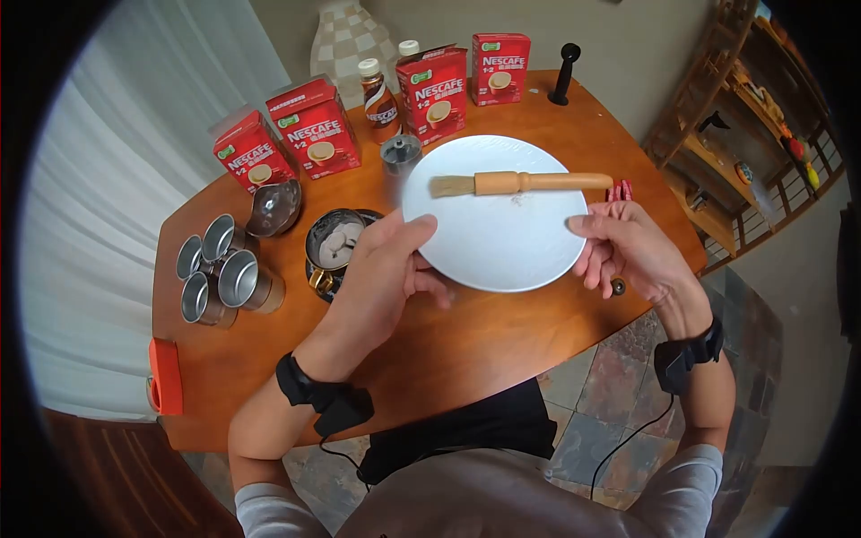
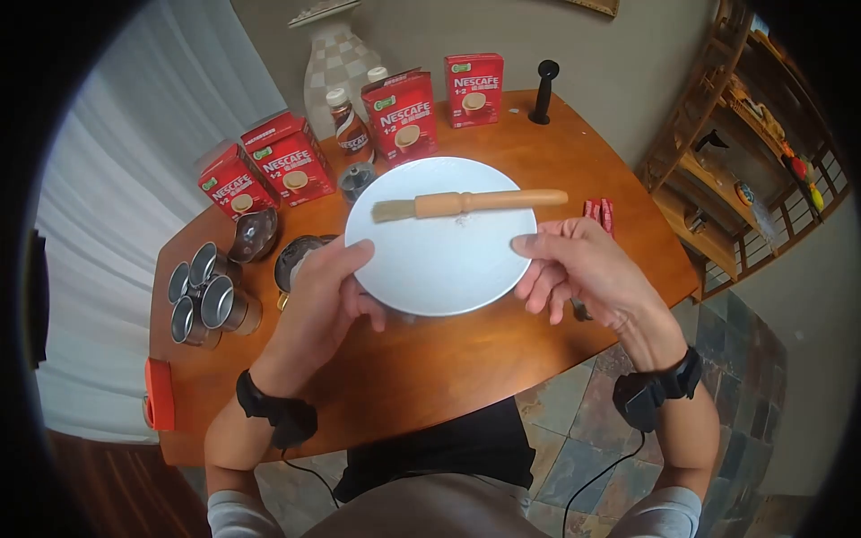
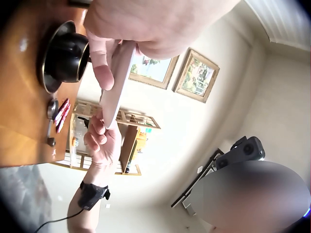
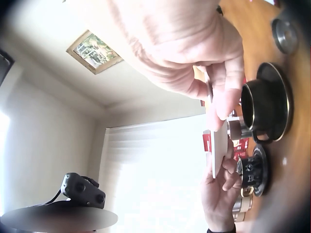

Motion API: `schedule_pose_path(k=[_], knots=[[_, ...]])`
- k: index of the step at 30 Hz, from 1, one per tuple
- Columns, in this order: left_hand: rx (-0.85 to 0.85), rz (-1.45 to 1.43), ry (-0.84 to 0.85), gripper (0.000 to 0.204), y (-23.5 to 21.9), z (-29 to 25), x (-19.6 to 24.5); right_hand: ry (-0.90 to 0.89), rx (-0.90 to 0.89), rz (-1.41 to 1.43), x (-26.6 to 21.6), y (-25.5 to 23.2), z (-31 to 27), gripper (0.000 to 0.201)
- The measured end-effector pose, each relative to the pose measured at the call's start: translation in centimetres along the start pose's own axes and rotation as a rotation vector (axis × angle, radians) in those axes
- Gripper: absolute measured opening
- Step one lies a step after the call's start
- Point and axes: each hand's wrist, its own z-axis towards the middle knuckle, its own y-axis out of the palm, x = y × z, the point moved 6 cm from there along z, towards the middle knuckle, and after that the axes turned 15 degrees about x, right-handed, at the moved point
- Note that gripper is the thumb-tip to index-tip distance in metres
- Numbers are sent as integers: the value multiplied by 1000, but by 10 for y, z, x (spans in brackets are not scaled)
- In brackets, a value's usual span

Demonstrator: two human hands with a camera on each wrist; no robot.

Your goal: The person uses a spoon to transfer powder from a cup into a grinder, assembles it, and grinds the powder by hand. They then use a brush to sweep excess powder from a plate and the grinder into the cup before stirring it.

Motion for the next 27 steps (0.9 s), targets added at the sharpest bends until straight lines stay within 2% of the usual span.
schedule_pose_path(k=[3, 6, 9, 16, 20, 22, 23, 27], knots=[[40, 37, -6, 35, -12, -17, 1, 0, -35, -67, 4, 10, -7, 33], [73, 40, -31, 36, -26, -33, 0, -72, -21, -62, -2, 20, -17, 38], [108, 57, -60, 36, -38, -50, -3, -139, 30, 71, 7, 26, -17, 41], [114, 51, -86, 36, -55, -77, -13, 27, -40, 204, 31, 45, 0, 37], [97, 3, -123, 35, -64, -92, -23, -8, -40, 266, 20, 63, -9, 33], [167, 5, -106, 36, -66, -98, -27, -54, -79, 211, 26, 63, -11, 31], [202, 6, -96, 36, -68, -101, -29, -42, -44, 167, 28, 60, -15, 29], [105, 33, -172, 37, -80, -119, -40, -125, -51, 197, 29, 41, -33, 25]])
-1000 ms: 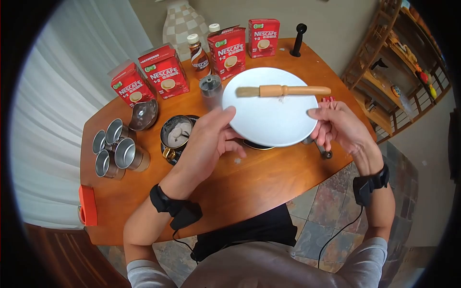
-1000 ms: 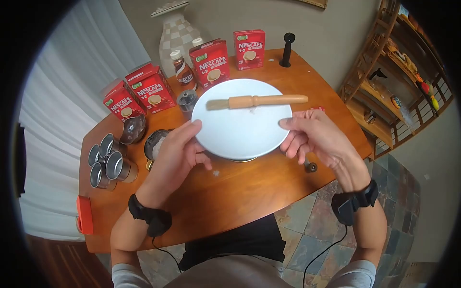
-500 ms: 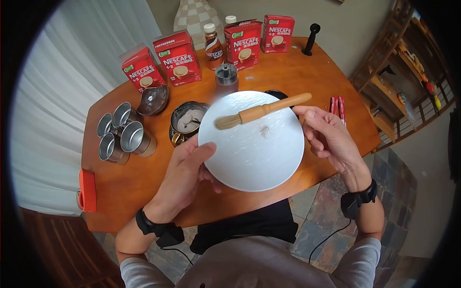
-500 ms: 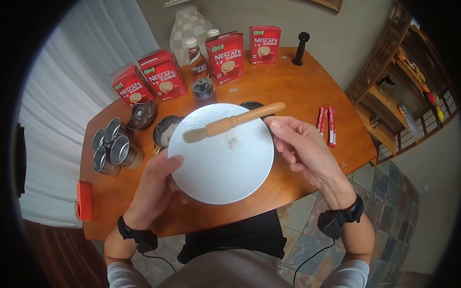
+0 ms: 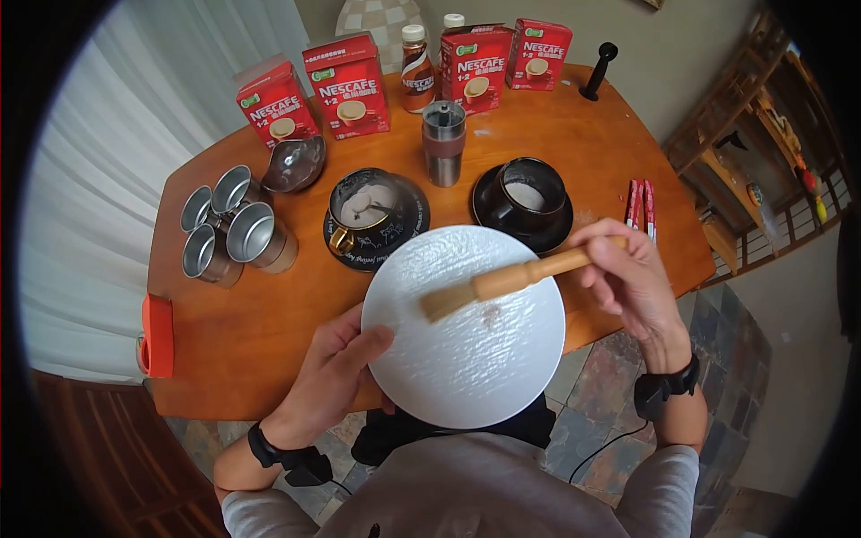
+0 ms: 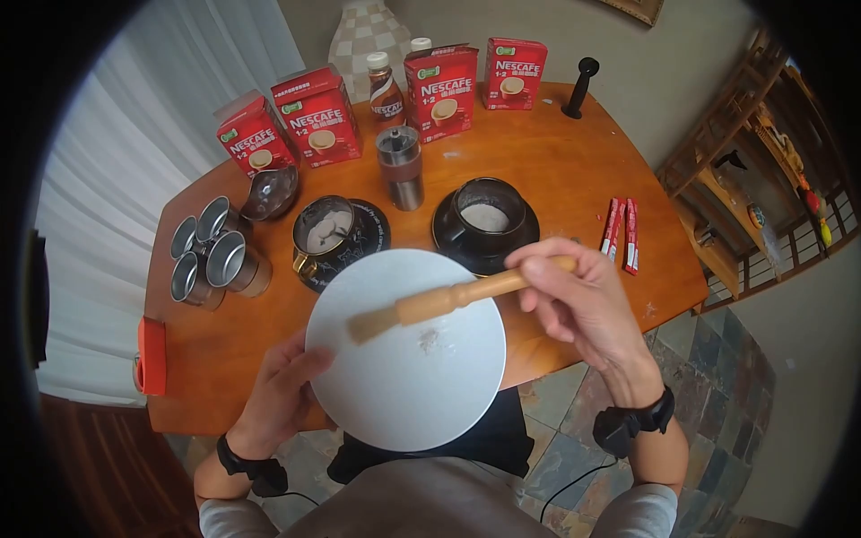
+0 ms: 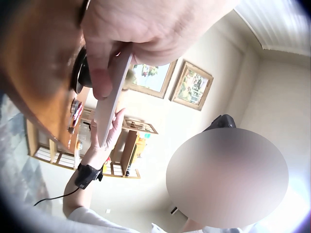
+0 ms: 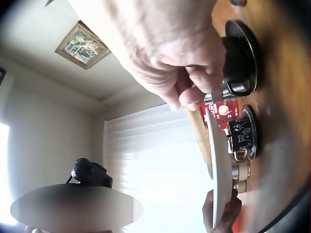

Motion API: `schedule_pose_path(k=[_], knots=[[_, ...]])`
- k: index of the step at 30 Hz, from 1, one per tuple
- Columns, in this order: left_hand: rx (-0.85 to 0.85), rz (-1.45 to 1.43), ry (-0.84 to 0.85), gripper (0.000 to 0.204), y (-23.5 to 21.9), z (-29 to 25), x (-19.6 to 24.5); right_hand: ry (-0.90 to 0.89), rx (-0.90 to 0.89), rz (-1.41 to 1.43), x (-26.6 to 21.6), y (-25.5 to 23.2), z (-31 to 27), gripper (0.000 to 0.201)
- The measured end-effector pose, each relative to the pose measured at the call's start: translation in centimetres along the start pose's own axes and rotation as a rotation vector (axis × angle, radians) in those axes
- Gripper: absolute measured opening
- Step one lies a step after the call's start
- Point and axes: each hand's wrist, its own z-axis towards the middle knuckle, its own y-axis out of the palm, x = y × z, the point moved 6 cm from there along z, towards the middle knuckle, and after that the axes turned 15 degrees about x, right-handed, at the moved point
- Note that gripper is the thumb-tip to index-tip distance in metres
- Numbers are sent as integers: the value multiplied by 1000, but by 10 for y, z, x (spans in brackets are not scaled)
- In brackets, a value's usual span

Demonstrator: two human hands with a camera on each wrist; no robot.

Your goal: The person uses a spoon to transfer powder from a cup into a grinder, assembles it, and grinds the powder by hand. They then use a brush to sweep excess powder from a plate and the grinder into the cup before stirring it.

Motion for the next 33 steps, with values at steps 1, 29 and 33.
schedule_pose_path(k=[1, 29, 33], knots=[[-13, 17, -22, 38, -2, -4, -3, -76, 49, 6, -6, -7, -2, 25], [-394, 227, -136, 42, 31, -33, -82, -1341, 18, -1197, -8, 54, -42, 32], [-395, 231, -154, 39, 38, -31, -87, -1331, 86, -1331, 6, 52, -43, 38]])
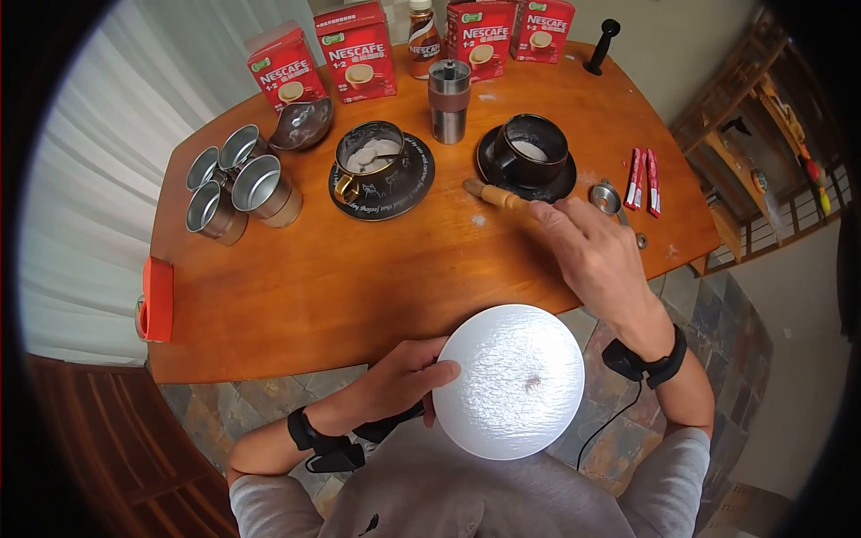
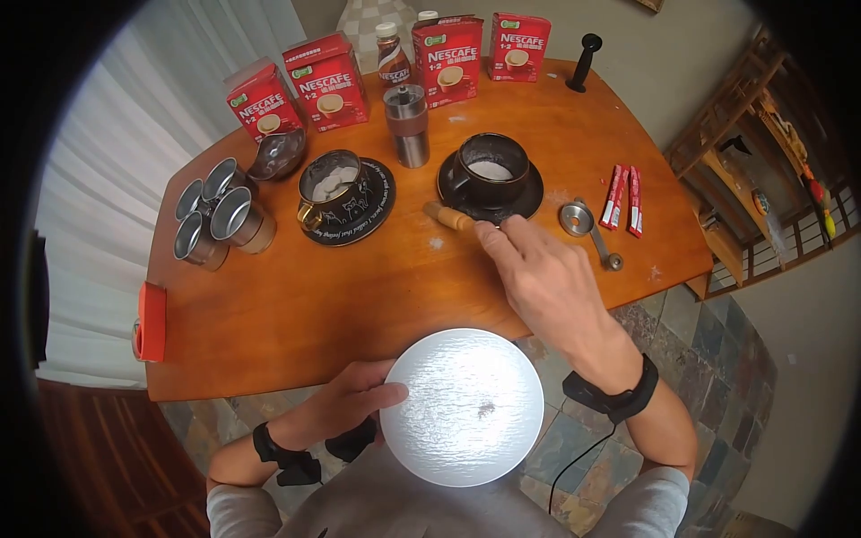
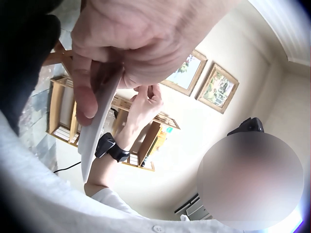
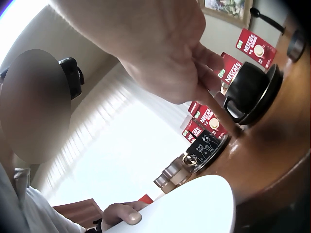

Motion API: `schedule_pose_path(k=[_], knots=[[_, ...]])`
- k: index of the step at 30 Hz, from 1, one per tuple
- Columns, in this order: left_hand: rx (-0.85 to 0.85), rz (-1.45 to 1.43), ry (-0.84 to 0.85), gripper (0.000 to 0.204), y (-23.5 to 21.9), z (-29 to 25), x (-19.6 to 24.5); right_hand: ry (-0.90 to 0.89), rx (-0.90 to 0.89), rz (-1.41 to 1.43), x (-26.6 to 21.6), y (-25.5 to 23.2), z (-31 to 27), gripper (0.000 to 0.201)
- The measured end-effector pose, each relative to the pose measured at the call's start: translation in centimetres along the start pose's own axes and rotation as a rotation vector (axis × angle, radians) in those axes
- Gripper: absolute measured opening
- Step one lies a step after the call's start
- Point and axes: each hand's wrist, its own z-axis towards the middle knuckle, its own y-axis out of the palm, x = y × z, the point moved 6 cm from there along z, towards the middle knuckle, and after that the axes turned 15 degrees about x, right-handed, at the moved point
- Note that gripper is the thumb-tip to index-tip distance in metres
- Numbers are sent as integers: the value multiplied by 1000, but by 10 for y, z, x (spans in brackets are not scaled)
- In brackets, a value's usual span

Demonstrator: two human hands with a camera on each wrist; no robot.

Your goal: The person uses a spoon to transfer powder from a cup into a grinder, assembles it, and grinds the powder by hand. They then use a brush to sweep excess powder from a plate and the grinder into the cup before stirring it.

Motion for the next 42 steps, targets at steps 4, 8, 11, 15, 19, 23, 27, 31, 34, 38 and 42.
schedule_pose_path(k=[4, 8, 11, 15, 19, 23, 27, 31, 34, 38, 42], knots=[[19, 25, 4, 38, 2, 3, -2, -4, -3, -102, -3, 4, -10, 42], [28, 45, 13, 37, 4, 5, -3, -1, 20, -112, -2, 10, -10, 44], [31, 69, 32, 36, 5, 6, -2, -6, 48, -108, -7, 19, -3, 43], [33, 63, 51, 36, 6, 6, -5, -17, 11, -79, -7, 29, -1, 40], [21, 49, 51, 36, 6, 6, -7, 0, -68, -37, -9, 10, -12, 39], [11, 25, 52, 36, 9, 9, -10, 54, -55, -6, -15, -19, -13, 41], [-9, 41, 44, 37, 11, 11, -11, 39, -57, -113, -16, -10, -22, 42], [0, 46, 37, 37, 11, 10, -13, 52, -28, -109, -13, -9, -26, 42], [0, 36, 40, 38, 13, 10, -15, 58, -15, -112, -11, -7, -29, 42], [-2, 31, 47, 39, 13, 10, -15, 58, -4, -111, -14, -1, -30, 40], [5, 56, 40, 39, 11, 8, -13, 122, 5, -32, -6, 4, -34, 35]])
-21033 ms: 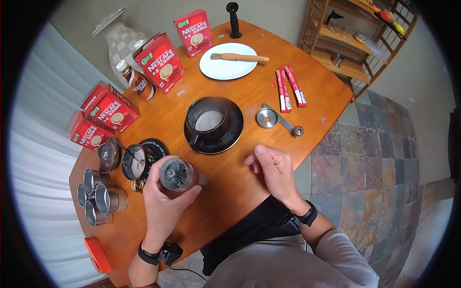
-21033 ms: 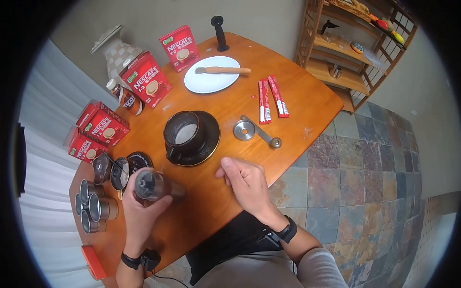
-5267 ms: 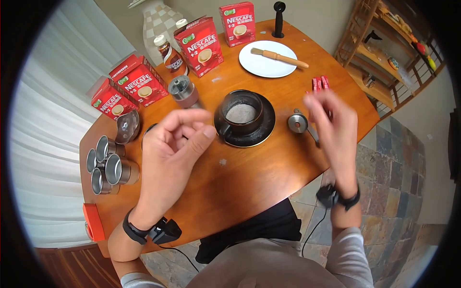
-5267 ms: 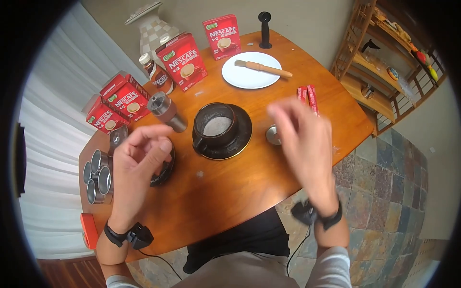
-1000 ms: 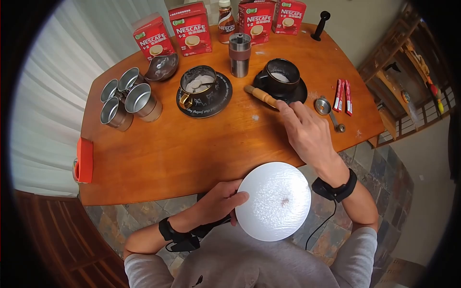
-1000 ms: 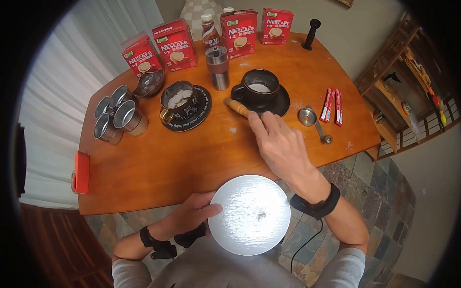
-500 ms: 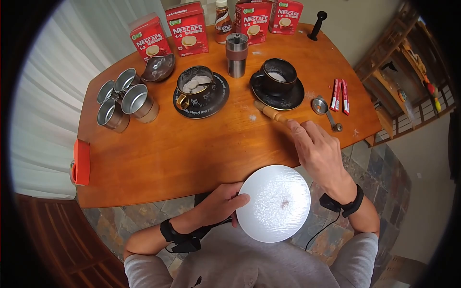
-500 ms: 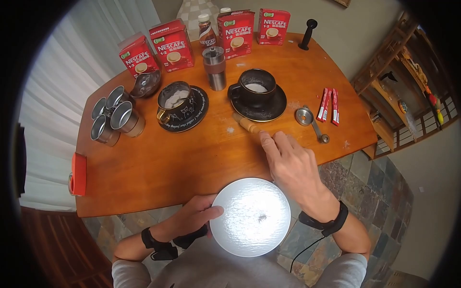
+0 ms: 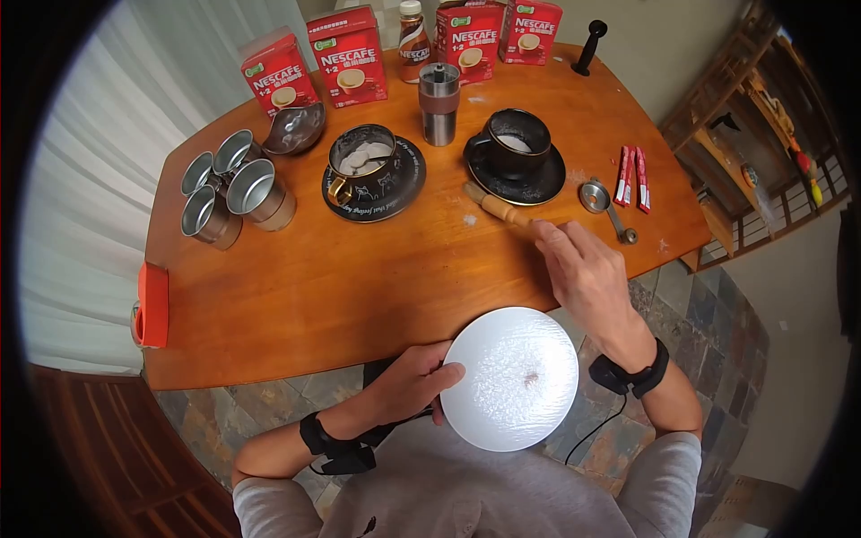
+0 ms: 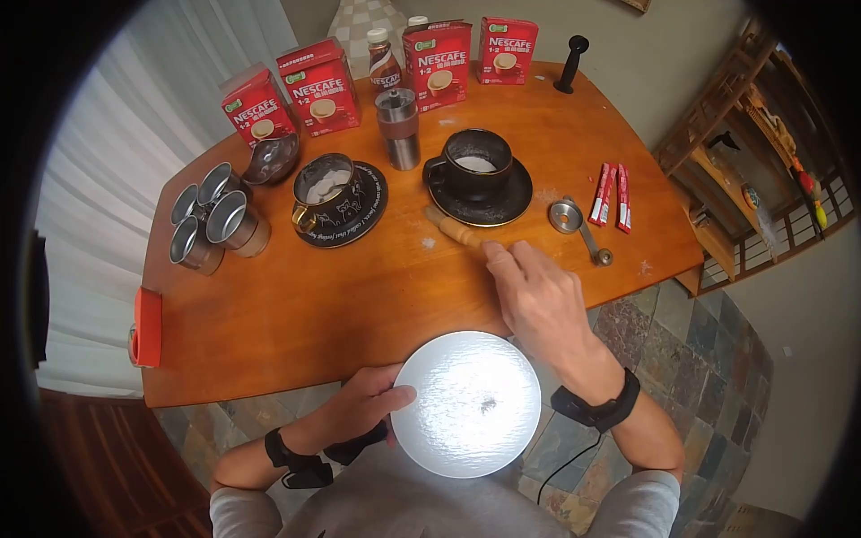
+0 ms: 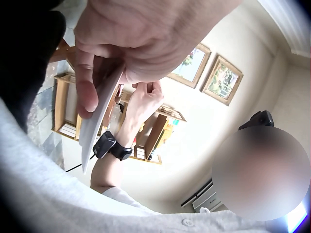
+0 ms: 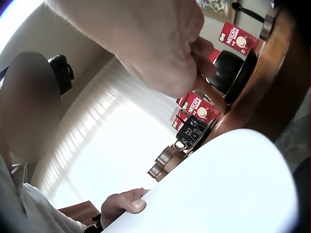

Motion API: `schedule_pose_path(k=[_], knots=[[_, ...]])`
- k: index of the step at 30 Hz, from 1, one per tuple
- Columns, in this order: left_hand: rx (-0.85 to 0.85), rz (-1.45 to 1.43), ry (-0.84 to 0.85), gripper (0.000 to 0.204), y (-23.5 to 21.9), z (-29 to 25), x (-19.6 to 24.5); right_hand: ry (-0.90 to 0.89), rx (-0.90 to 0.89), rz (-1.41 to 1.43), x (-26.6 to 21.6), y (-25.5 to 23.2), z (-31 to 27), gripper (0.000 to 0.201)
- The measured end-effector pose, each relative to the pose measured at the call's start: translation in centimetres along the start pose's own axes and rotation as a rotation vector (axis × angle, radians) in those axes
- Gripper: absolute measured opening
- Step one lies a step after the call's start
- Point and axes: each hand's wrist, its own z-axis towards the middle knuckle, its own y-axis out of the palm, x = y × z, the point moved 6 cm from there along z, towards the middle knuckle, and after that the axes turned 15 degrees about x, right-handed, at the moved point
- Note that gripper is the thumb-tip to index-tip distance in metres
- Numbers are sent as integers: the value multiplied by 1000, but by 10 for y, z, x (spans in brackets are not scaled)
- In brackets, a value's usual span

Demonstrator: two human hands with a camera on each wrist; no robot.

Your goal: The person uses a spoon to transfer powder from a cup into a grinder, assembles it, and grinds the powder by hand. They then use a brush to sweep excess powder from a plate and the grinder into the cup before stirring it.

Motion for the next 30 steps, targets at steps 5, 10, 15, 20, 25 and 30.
schedule_pose_path(k=[5, 10, 15, 20, 25, 30], knots=[[-5, -9, 7, 39, 0, 0, -1, 107, -2, 106, 3, -33, 9, 27], [12, 12, 7, 39, 1, 0, 0, 2, 92, 184, 6, 14, 51, 26], [-6, 10, 3, 40, 0, 0, -3, 67, -16, 268, 18, 17, 37, 26], [-71, -17, -12, 41, 13, 8, -7, 250, -97, 331, 22, -29, 14, 23], [-105, -16, -44, 40, 23, 19, -24, 211, 14, 280, 29, -13, 28, 25], [-86, -19, -69, 40, 23, 24, -32, 314, -95, 276, 44, -15, 10, 25]])
